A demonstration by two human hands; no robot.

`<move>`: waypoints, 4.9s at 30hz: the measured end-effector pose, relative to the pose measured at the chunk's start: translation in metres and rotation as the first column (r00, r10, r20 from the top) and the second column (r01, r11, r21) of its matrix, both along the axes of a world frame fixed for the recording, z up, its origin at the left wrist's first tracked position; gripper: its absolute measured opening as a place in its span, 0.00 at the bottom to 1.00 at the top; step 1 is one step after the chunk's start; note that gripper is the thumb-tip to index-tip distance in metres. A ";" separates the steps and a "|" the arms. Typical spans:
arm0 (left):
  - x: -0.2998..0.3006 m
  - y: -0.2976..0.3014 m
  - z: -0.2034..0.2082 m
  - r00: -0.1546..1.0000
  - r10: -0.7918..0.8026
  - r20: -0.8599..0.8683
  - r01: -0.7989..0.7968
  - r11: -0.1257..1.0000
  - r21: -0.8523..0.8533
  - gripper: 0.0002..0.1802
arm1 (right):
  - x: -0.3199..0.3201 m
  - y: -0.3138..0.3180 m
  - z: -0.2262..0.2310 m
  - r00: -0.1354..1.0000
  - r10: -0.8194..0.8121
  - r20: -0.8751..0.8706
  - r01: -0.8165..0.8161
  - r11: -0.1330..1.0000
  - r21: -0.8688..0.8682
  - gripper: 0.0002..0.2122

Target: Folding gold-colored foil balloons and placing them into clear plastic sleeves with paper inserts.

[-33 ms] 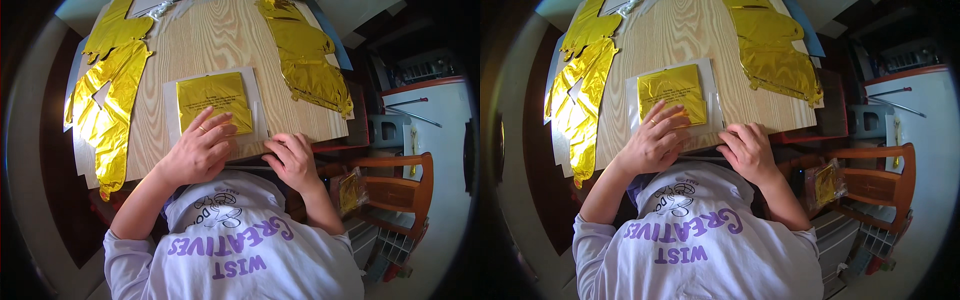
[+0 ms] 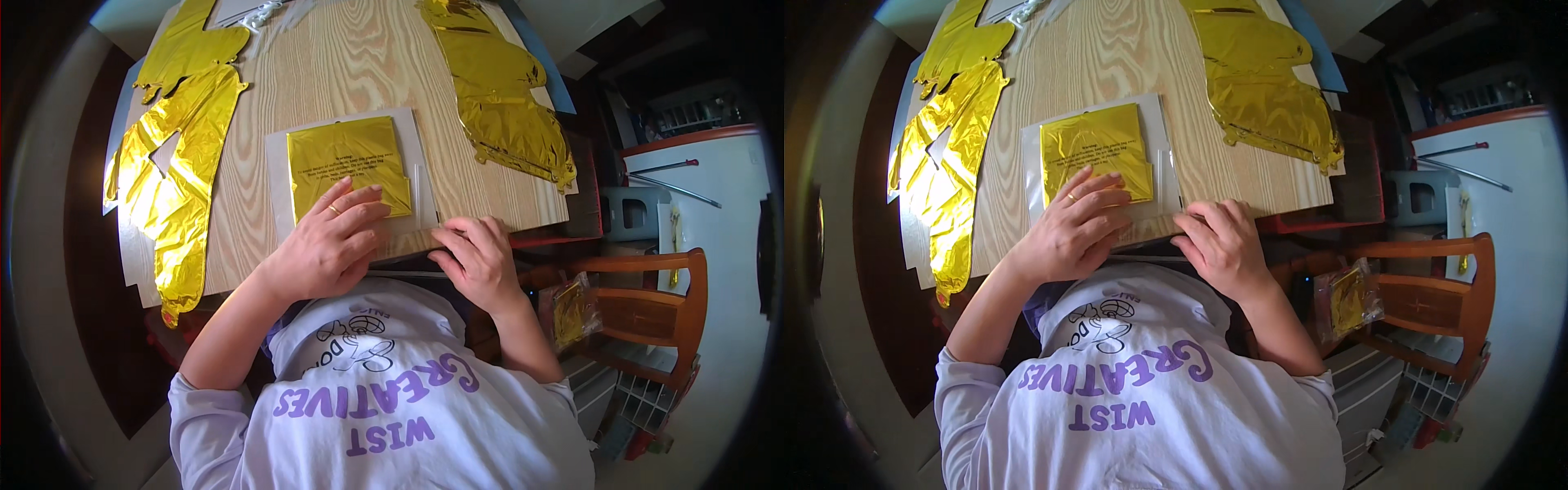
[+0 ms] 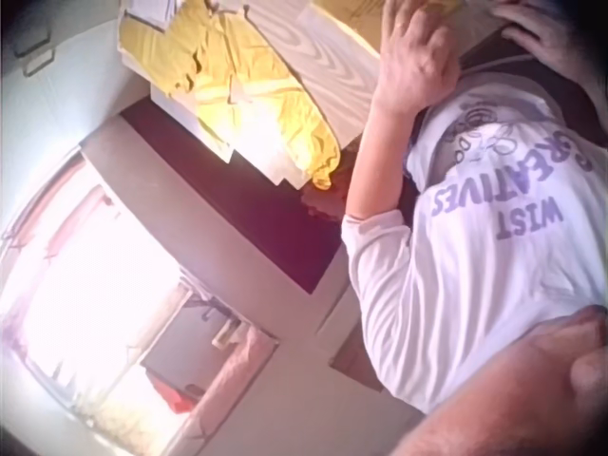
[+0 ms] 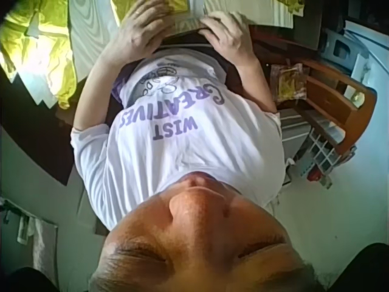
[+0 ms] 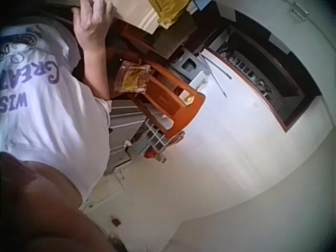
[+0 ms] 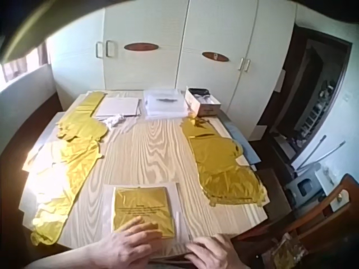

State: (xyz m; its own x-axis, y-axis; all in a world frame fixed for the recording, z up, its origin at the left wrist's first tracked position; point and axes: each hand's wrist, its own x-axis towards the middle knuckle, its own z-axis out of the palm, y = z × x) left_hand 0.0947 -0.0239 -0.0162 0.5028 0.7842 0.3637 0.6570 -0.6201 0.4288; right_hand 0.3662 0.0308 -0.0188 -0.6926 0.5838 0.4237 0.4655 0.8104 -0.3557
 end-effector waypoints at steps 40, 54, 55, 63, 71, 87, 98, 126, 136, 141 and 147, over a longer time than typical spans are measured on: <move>0.003 -0.007 -0.010 0.993 0.006 0.118 0.009 0.992 -0.122 0.21 | 0.009 -0.023 0.020 0.957 0.288 0.031 -0.276 0.939 -0.203 0.07; 0.047 -0.023 0.018 0.976 0.211 -0.043 -0.207 0.975 0.086 0.18 | -0.022 0.007 0.031 0.949 0.262 -0.176 -0.298 0.927 -0.228 0.10; 0.046 -0.023 0.009 0.980 0.195 -0.035 -0.190 0.975 0.112 0.15 | -0.024 0.011 0.030 0.943 0.276 -0.185 -0.316 0.916 -0.246 0.10; 0.022 -0.090 0.007 0.713 0.689 0.130 -0.701 0.706 0.101 0.07 | -0.020 0.038 0.013 0.922 0.386 -0.032 -0.369 0.849 -0.378 0.11; -0.137 -0.316 -0.108 -0.267 0.942 0.205 -0.824 -0.112 -0.556 0.10 | -0.020 0.036 0.023 0.903 0.426 0.066 -0.376 0.853 -0.362 0.14; -0.099 -0.262 -0.053 0.544 0.683 -0.487 -0.726 0.093 -0.681 0.32 | -0.006 0.022 0.001 0.959 0.234 0.161 -0.228 0.972 -0.057 0.33; -0.046 -0.085 -0.020 0.938 0.341 -0.066 -0.327 0.930 0.167 0.25 | 0.005 -0.002 -0.017 0.980 0.185 0.069 -0.195 0.956 0.217 0.17; -0.001 -0.061 -0.017 0.923 0.216 -0.317 -0.229 0.973 -0.005 0.38 | -0.030 0.044 0.019 0.993 -0.032 0.115 0.096 0.785 -0.612 0.18; -0.032 -0.099 -0.008 0.970 0.231 -0.079 -0.242 0.952 -0.186 0.51 | -0.028 0.051 0.029 0.985 -0.026 0.169 0.137 0.710 -0.691 0.12; -0.018 -0.138 -0.013 0.928 0.371 0.042 -0.364 0.925 -0.111 0.41 | -0.048 -0.013 0.061 0.985 -0.165 0.046 0.171 0.947 -0.273 0.07; -0.009 -0.171 -0.018 0.851 0.521 0.074 -0.497 0.842 -0.209 0.31 | -0.128 -0.092 0.034 0.889 0.448 -0.092 -0.363 0.567 -0.739 0.10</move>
State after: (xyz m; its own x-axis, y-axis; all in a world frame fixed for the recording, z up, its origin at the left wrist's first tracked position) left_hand 0.0857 -0.1954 -0.0339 -0.0244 0.9733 0.2284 0.7937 -0.1201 0.5964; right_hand 0.2383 -0.0615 0.0151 -0.9459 0.3132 -0.0851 0.2190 0.4225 -0.8795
